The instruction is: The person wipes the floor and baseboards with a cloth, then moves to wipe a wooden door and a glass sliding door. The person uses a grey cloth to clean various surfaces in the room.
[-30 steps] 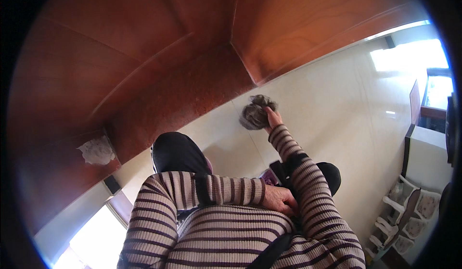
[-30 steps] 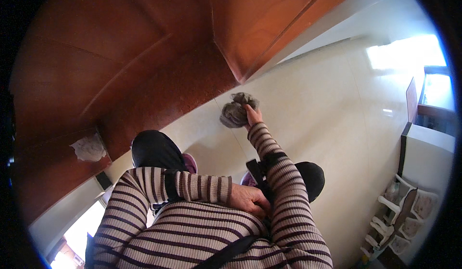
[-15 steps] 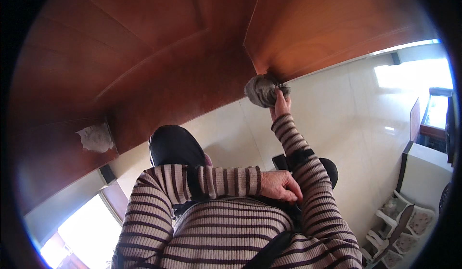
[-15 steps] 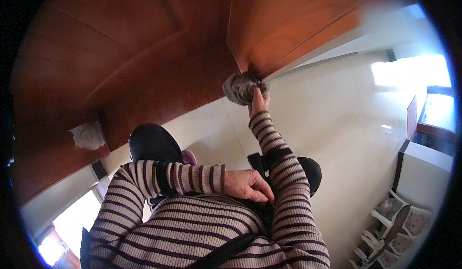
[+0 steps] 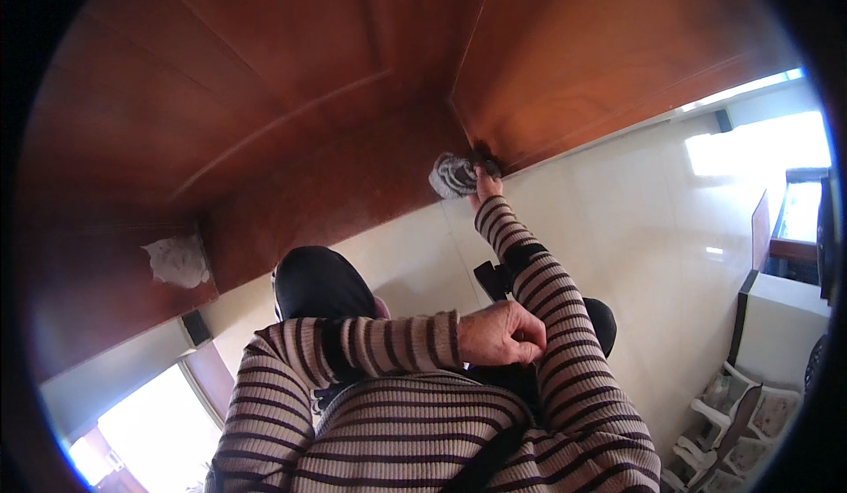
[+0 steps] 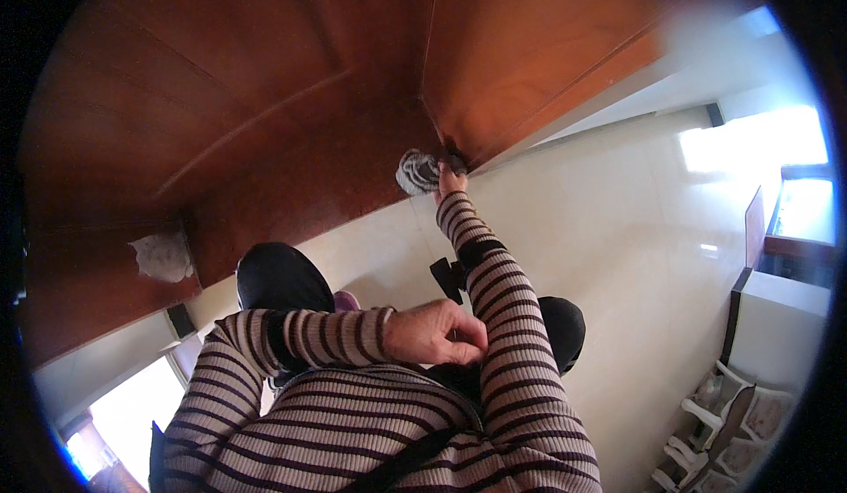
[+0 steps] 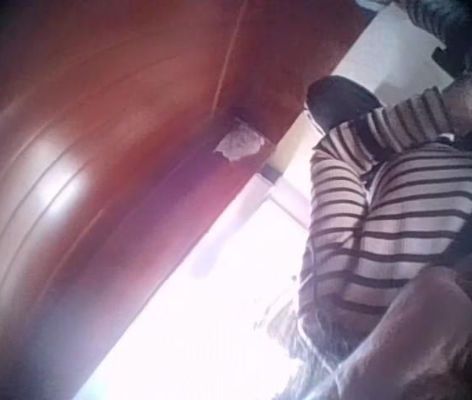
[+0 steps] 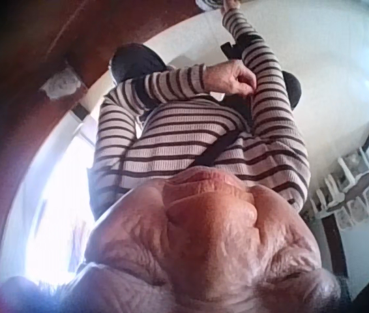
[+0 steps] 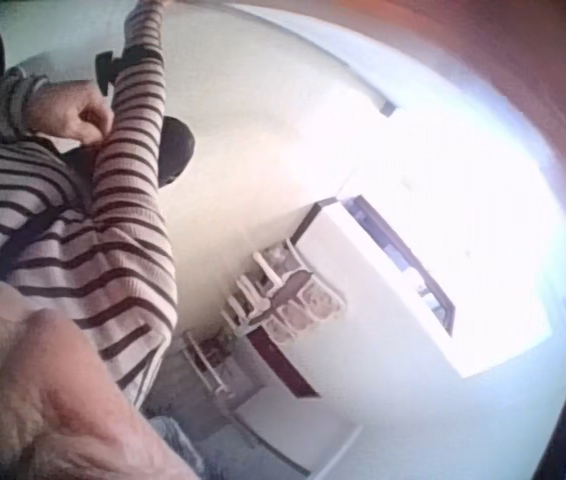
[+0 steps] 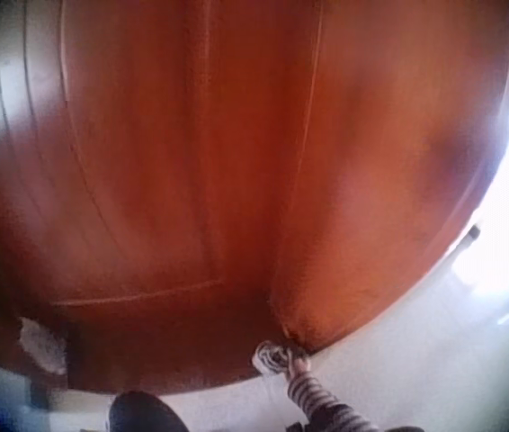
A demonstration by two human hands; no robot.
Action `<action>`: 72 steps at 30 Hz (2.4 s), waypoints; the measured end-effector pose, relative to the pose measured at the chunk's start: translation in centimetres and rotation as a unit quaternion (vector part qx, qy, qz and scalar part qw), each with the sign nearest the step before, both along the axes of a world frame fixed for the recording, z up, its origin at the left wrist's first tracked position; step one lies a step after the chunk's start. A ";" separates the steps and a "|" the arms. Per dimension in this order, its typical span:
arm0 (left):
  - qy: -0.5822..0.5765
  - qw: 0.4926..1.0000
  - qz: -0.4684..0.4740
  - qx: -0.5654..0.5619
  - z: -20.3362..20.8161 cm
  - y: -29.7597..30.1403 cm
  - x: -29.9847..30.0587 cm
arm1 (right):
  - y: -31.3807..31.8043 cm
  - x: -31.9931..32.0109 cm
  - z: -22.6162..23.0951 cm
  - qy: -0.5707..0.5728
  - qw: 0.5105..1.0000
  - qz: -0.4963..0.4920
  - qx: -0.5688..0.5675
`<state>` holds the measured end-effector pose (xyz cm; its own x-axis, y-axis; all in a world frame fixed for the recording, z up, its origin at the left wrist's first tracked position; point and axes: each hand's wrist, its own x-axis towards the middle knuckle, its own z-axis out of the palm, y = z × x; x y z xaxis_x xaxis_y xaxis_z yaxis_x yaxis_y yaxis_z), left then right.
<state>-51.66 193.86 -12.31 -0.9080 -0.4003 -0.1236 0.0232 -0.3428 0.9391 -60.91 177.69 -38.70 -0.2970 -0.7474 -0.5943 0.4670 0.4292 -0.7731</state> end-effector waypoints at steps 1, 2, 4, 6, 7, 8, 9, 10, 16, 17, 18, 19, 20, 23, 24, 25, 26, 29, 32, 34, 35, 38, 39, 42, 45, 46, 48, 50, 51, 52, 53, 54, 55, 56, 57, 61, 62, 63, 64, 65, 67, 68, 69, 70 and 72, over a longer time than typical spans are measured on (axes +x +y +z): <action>-0.015 1.000 0.007 0.010 0.3 -0.2 0.4 | -0.7 0.8 -0.2 0.023 0.997 -0.002 -0.074; -0.014 1.000 0.026 0.012 0.8 -0.3 0.9 | -1.2 1.5 -0.1 0.039 0.993 -0.020 -0.110; -0.020 0.998 0.052 -0.004 1.7 -0.6 2.2 | -3.1 1.8 0.2 0.070 0.995 0.039 -0.066; 0.002 0.994 0.107 -0.005 2.6 -0.7 3.7 | -6.0 2.4 0.5 0.119 0.987 0.093 -0.053; -0.002 0.992 0.126 0.011 3.1 -0.7 4.7 | -7.3 3.0 0.5 0.153 0.977 0.125 -0.080; 0.004 0.990 0.140 0.019 3.5 -0.7 5.8 | -8.4 3.5 0.4 0.186 0.970 0.140 -0.075; -0.011 0.989 0.147 0.030 3.9 -0.7 6.8 | -9.5 3.2 0.4 0.176 0.958 0.220 -0.055; -0.018 0.987 0.159 0.029 4.2 -0.5 7.7 | -10.6 3.7 0.3 0.214 0.945 0.240 -0.055; -0.021 0.964 0.262 -0.047 5.9 0.8 10.8 | -16.1 4.6 0.8 0.358 0.806 0.469 -0.054; -0.014 0.963 0.266 -0.027 6.1 0.9 11.0 | -16.2 4.8 0.9 0.358 0.822 0.440 -0.044; -0.017 0.965 0.262 -0.023 6.3 0.9 11.1 | -16.1 4.9 0.9 0.358 0.838 0.410 -0.032; -0.025 0.962 0.272 -0.027 6.5 0.8 11.2 | -15.8 5.1 0.9 0.357 0.853 0.380 -0.017; -0.041 0.962 0.267 -0.039 6.6 0.7 11.4 | -15.3 5.1 0.9 0.378 0.841 0.388 -0.021; -0.048 0.958 0.280 0.021 6.7 0.4 11.3 | -13.5 4.4 1.0 0.443 0.814 0.375 -0.024; -0.045 0.958 0.283 0.028 6.6 0.4 11.2 | -12.9 4.2 0.9 0.423 0.827 0.370 -0.029; -0.038 0.956 0.286 0.052 6.5 0.3 11.2 | -11.9 3.7 0.6 0.352 0.869 0.348 -0.014; -0.035 0.956 0.282 0.066 6.5 0.3 11.2 | -11.0 3.3 0.3 0.228 0.919 0.320 0.034; -0.020 0.960 0.266 0.085 6.0 0.1 11.5 | -8.0 1.8 -1.7 -0.009 0.967 0.248 0.056; 0.006 0.962 0.255 0.095 5.5 -0.4 11.6 | -5.4 0.1 -3.4 0.174 0.931 0.270 0.173; 0.007 0.961 0.258 0.099 5.1 -0.9 11.7 | -3.7 -0.8 -3.5 0.159 0.928 0.276 0.195; 0.023 0.962 0.256 0.089 5.0 -1.1 11.5 | -2.3 -1.7 -2.9 0.179 0.914 0.308 0.194; 0.035 0.968 0.233 0.091 4.8 -1.6 10.8 | 0.4 -4.1 0.2 0.502 0.671 0.533 0.119; 0.041 0.969 0.230 0.084 4.7 -1.7 10.6 | 1.3 -5.3 1.2 0.499 0.694 0.506 0.116; 0.030 0.971 0.225 0.080 4.9 -2.0 10.1 | 3.1 -12.0 3.8 0.483 0.765 0.415 0.099; -0.002 0.966 0.236 0.107 4.9 -2.6 9.4 | 3.5 -18.8 3.8 0.560 0.718 0.330 0.248; -0.012 0.963 0.242 0.116 4.8 -2.9 9.1 | 3.5 -20.3 3.5 0.545 0.726 0.309 0.282; -0.017 0.957 0.270 0.106 4.9 -3.0 8.6 | 3.9 -22.4 3.3 0.486 0.775 0.281 0.291; -0.025 0.957 0.281 0.071 4.9 -3.4 8.1 | 3.8 -23.1 3.7 0.449 0.799 0.272 0.294; -0.040 0.955 0.284 0.068 5.0 -3.4 7.8 | 3.9 -22.9 4.2 0.450 0.808 0.259 0.277; -0.045 0.956 0.283 0.057 5.1 -3.5 7.5 | 3.8 -22.4 4.6 0.455 0.818 0.228 0.268; -0.058 0.954 0.289 0.048 5.2 -3.5 7.2 | 3.9 -21.8 5.0 0.440 0.842 0.193 0.245; -0.070 0.952 0.296 0.038 5.3 -3.6 6.9 | 3.9 -21.1 5.4 0.424 0.866 0.151 0.218; -0.082 0.952 0.294 0.015 5.4 -3.6 6.7 | 3.8 -20.4 5.7 0.402 0.887 0.108 0.198; -0.086 0.954 0.287 0.007 5.5 -3.6 6.5 | 3.7 -19.8 6.0 0.381 0.904 0.084 0.174; -0.089 0.956 0.281 -0.001 5.7 -3.6 6.4 | 3.2 -19.4 6.2 0.397 0.897 0.078 0.177; -0.130 0.952 0.277 -0.020 6.1 -3.1 6.8 | 1.4 -19.2 6.1 0.408 0.903 0.010 0.136; -0.145 0.949 0.278 -0.021 6.1 -2.9 7.2 | 1.0 -19.3 5.7 0.415 0.902 -0.015 0.120; -0.161 0.941 0.296 -0.018 6.1 -2.7 7.4 | 0.6 -19.6 5.2 0.440 0.892 -0.029 0.097; -0.171 0.935 0.310 -0.028 6.1 -2.5 7.8 | -0.1 -19.9 4.8 0.437 0.895 -0.042 0.085; -0.173 0.932 0.318 -0.028 6.1 -2.5 8.2 | -0.8 -20.0 4.2 0.434 0.898 -0.044 0.062; -0.186 0.924 0.331 -0.036 6.1 -2.2 8.8 | -1.7 -20.0 3.2 0.416 0.908 -0.018 0.042; -0.193 0.921 0.335 -0.041 6.1 -2.2 9.1 | -2.1 -19.9 2.9 0.404 0.913 0.002 0.048; -0.201 0.918 0.338 -0.044 6.1 -2.2 9.2 | -2.9 -18.7 2.3 0.360 0.932 0.018 -0.037; -0.207 0.919 0.332 -0.041 6.1 -2.3 9.3 | -2.9 -17.7 2.0 0.436 0.897 0.074 0.004; -0.230 0.917 0.325 -0.032 6.0 -2.6 9.4 | -2.4 -15.6 1.6 0.482 0.865 0.140 -0.023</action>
